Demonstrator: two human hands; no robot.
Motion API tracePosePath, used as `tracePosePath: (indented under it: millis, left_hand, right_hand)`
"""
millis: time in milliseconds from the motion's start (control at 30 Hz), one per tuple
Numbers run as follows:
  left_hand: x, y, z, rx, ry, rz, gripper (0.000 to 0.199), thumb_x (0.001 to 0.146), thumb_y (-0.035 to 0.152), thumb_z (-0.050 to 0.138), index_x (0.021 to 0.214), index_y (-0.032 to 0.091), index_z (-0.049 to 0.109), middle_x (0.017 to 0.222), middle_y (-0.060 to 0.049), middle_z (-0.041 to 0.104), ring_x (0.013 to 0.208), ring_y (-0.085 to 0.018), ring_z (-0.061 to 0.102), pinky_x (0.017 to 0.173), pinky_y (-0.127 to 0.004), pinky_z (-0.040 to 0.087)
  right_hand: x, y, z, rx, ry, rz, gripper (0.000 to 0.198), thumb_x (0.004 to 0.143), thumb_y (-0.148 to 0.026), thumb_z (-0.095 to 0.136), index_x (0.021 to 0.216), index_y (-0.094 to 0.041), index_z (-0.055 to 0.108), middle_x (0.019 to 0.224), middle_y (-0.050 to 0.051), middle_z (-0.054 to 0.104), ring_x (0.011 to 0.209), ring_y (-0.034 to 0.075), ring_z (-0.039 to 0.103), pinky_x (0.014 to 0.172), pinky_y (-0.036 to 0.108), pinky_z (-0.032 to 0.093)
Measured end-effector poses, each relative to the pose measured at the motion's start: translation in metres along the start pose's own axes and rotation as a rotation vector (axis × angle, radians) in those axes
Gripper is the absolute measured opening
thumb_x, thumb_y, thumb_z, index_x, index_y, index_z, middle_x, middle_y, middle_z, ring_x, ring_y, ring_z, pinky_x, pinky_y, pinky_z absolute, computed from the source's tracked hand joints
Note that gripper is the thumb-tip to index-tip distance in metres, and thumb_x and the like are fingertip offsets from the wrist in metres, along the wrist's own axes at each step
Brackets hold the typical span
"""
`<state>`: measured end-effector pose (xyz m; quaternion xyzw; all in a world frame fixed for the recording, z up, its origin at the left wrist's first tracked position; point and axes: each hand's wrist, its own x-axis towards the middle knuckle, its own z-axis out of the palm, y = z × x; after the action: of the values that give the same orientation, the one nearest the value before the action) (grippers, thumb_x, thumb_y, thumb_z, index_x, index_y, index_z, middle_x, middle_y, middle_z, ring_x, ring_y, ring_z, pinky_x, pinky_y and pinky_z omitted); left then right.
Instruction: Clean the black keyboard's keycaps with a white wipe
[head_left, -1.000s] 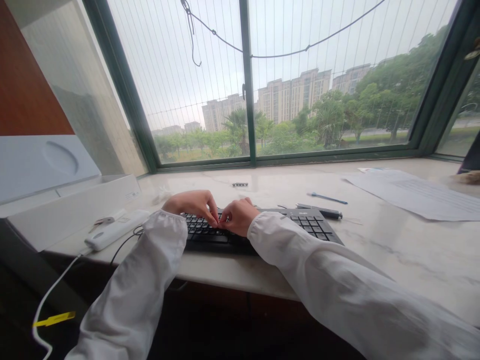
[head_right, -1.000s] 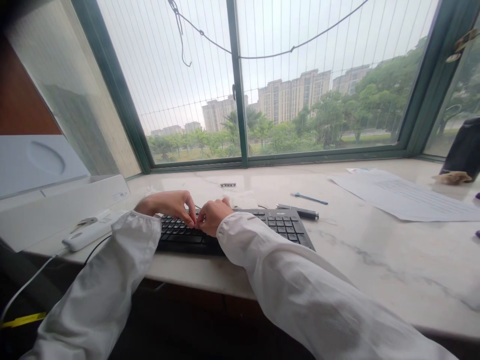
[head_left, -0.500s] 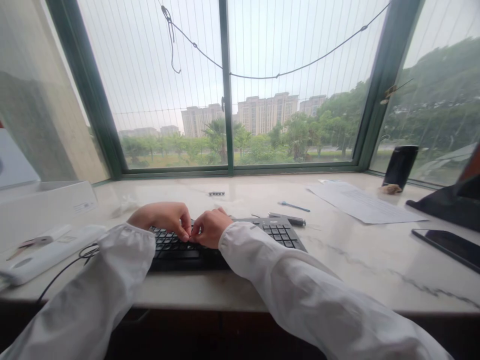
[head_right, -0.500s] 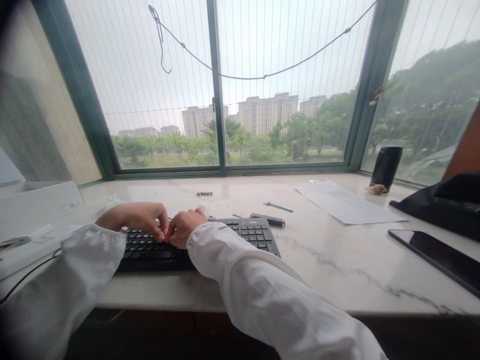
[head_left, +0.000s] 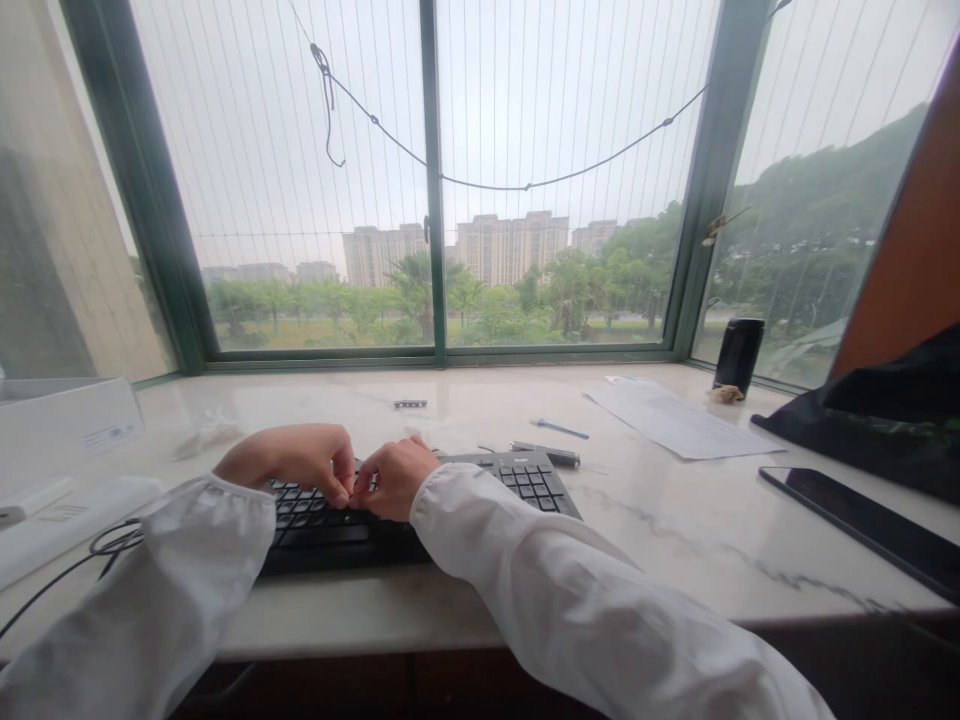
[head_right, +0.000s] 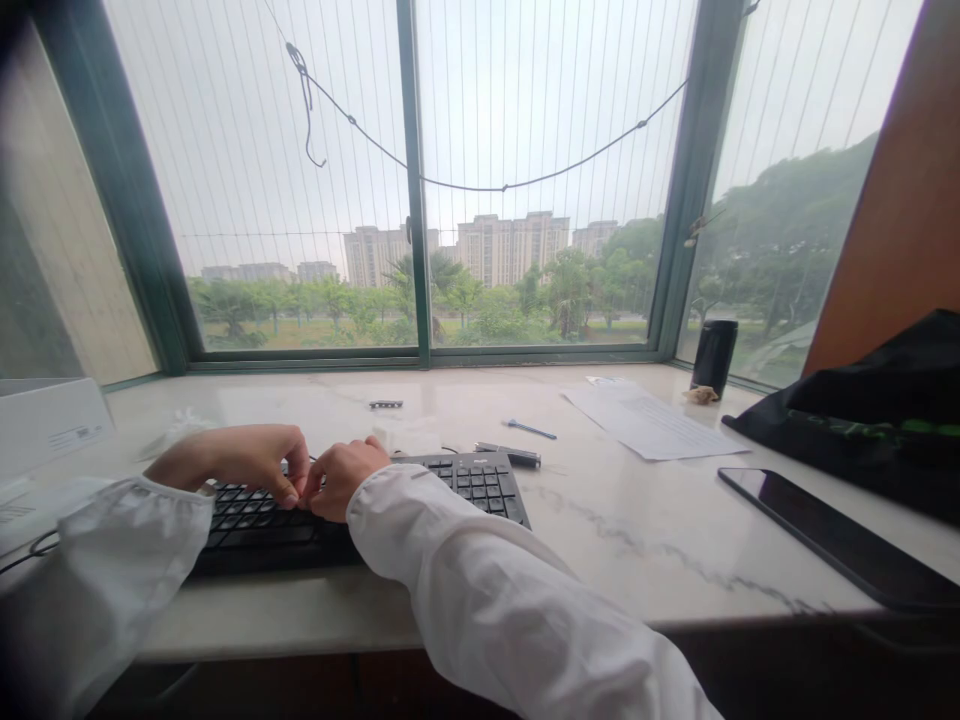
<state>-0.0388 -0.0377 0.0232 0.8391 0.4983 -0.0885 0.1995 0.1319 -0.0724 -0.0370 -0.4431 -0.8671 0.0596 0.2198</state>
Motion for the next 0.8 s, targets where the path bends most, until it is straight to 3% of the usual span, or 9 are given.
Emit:
tracePosePath:
  millis: [167, 467, 567, 800]
  left_hand:
    - [0.007, -0.005, 0.002, 0.002, -0.033, -0.009, 0.029, 0.05, 0.038, 0.072, 0.075, 0.022, 0.077, 0.062, -0.001, 0.067, 0.056, -0.016, 0.052, 0.051, -0.024, 0.035]
    - [-0.002, -0.007, 0.001, -0.008, -0.005, 0.084, 0.027, 0.058, 0.042, 0.071, 0.076, 0.022, 0.076, 0.069, 0.0, 0.069, 0.07, -0.019, 0.059, 0.063, -0.024, 0.04]
    - [-0.005, -0.014, -0.005, -0.022, 0.094, 0.084, 0.032, 0.061, 0.048, 0.068, 0.078, 0.022, 0.075, 0.074, -0.001, 0.07, 0.071, -0.019, 0.059, 0.062, -0.023, 0.04]
    - [0.006, -0.037, -0.01, 0.001, 0.377, -0.05, 0.042, 0.066, 0.055, 0.062, 0.083, 0.02, 0.075, 0.081, -0.003, 0.071, 0.066, -0.018, 0.059, 0.057, -0.023, 0.04]
  right_hand:
    - [0.003, 0.004, 0.006, 0.022, -0.011, 0.015, 0.014, 0.071, -0.043, 0.068, 0.078, -0.033, 0.074, 0.072, -0.004, 0.07, 0.075, 0.014, 0.061, 0.089, 0.033, 0.036]
    - [-0.001, 0.0, -0.005, 0.003, 0.083, 0.001, 0.021, 0.074, -0.047, 0.067, 0.084, -0.031, 0.077, 0.067, -0.003, 0.069, 0.07, 0.012, 0.061, 0.087, 0.029, 0.037]
    - [0.0, -0.001, -0.005, -0.047, 0.142, -0.026, 0.019, 0.078, -0.044, 0.065, 0.087, -0.031, 0.076, 0.069, -0.002, 0.07, 0.072, 0.013, 0.062, 0.09, 0.031, 0.035]
    - [0.002, -0.002, 0.005, -0.055, 0.099, -0.088, 0.015, 0.078, -0.039, 0.066, 0.082, -0.027, 0.075, 0.072, -0.001, 0.072, 0.078, 0.015, 0.064, 0.092, 0.032, 0.034]
